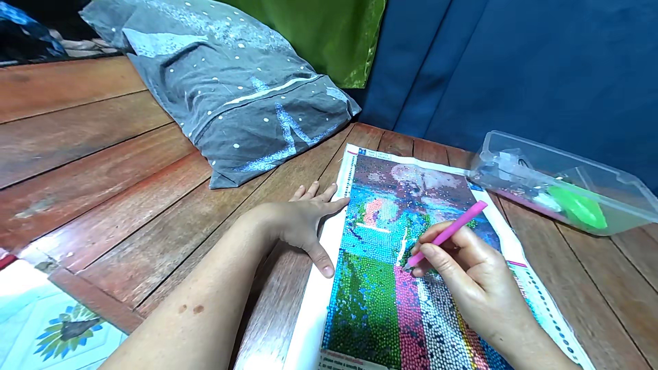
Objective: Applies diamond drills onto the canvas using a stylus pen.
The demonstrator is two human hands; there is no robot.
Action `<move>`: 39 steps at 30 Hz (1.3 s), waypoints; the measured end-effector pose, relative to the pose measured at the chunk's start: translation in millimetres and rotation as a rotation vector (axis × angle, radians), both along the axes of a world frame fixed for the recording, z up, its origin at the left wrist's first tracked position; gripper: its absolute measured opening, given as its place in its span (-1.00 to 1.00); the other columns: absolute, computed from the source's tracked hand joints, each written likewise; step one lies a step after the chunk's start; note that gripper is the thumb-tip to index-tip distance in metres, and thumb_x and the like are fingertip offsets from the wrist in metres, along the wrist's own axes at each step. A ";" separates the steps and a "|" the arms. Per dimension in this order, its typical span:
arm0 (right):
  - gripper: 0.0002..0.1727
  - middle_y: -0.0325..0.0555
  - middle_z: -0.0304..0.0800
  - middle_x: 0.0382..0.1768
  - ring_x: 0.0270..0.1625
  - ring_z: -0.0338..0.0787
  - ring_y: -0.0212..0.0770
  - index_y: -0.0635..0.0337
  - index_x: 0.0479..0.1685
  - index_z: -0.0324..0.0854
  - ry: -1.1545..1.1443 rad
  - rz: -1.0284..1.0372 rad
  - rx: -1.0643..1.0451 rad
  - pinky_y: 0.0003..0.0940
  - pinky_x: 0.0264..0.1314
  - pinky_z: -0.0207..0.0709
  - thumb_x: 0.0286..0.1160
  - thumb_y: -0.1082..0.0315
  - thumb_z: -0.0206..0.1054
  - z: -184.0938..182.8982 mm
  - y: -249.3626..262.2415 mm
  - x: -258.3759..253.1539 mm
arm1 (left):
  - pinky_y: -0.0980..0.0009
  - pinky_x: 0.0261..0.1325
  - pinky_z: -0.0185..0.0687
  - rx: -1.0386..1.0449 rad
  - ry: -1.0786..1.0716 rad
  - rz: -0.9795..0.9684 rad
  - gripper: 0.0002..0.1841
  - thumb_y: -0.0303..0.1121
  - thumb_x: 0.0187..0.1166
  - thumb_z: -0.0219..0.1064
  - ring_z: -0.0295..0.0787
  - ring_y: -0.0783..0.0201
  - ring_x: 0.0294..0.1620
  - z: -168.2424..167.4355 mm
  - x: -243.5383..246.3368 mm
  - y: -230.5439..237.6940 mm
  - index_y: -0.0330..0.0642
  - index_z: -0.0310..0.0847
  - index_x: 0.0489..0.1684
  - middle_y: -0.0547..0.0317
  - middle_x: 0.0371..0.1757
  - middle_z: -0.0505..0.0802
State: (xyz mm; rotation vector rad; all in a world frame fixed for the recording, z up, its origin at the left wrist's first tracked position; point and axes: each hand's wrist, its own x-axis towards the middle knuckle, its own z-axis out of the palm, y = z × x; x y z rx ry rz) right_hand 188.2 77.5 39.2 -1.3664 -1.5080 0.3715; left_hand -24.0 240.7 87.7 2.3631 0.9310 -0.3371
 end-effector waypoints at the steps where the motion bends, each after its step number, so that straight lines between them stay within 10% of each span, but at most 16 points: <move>1: -0.85 -0.40 0.79 -0.33 -0.38 0.83 -0.50 0.04 -0.05 0.60 0.001 0.001 -0.001 -0.60 -0.32 0.78 0.65 0.26 0.16 -0.3 0.0 -0.4 | -0.26 0.83 -0.71 0.000 0.002 0.001 0.40 0.04 0.01 0.80 -0.68 -0.29 0.92 0.5 0.0 -0.3 0.14 -0.23 0.97 -0.01 0.96 -0.34; 24: -0.77 -0.42 0.71 -0.36 -0.37 0.71 -0.67 0.07 -0.11 0.63 -0.310 -0.013 0.122 -0.77 -0.27 0.65 0.67 0.17 0.14 -3.5 2.2 -4.8 | -0.28 0.82 -0.65 -0.007 -0.009 0.017 0.39 0.03 0.00 0.81 -0.68 -0.29 0.92 -0.5 -0.5 -0.4 0.22 -0.22 0.96 0.05 0.96 -0.35; 39: -0.85 -0.42 0.78 -0.34 -0.38 0.82 -0.53 0.06 -0.05 0.58 -0.014 0.019 0.020 -0.62 -0.32 0.77 0.67 0.27 0.14 -0.1 -0.2 -0.7 | -0.26 0.83 -0.71 0.002 -0.001 0.005 0.39 0.05 0.01 0.80 -0.68 -0.27 0.93 -0.6 -0.4 -0.5 0.18 -0.22 0.96 0.02 0.96 -0.34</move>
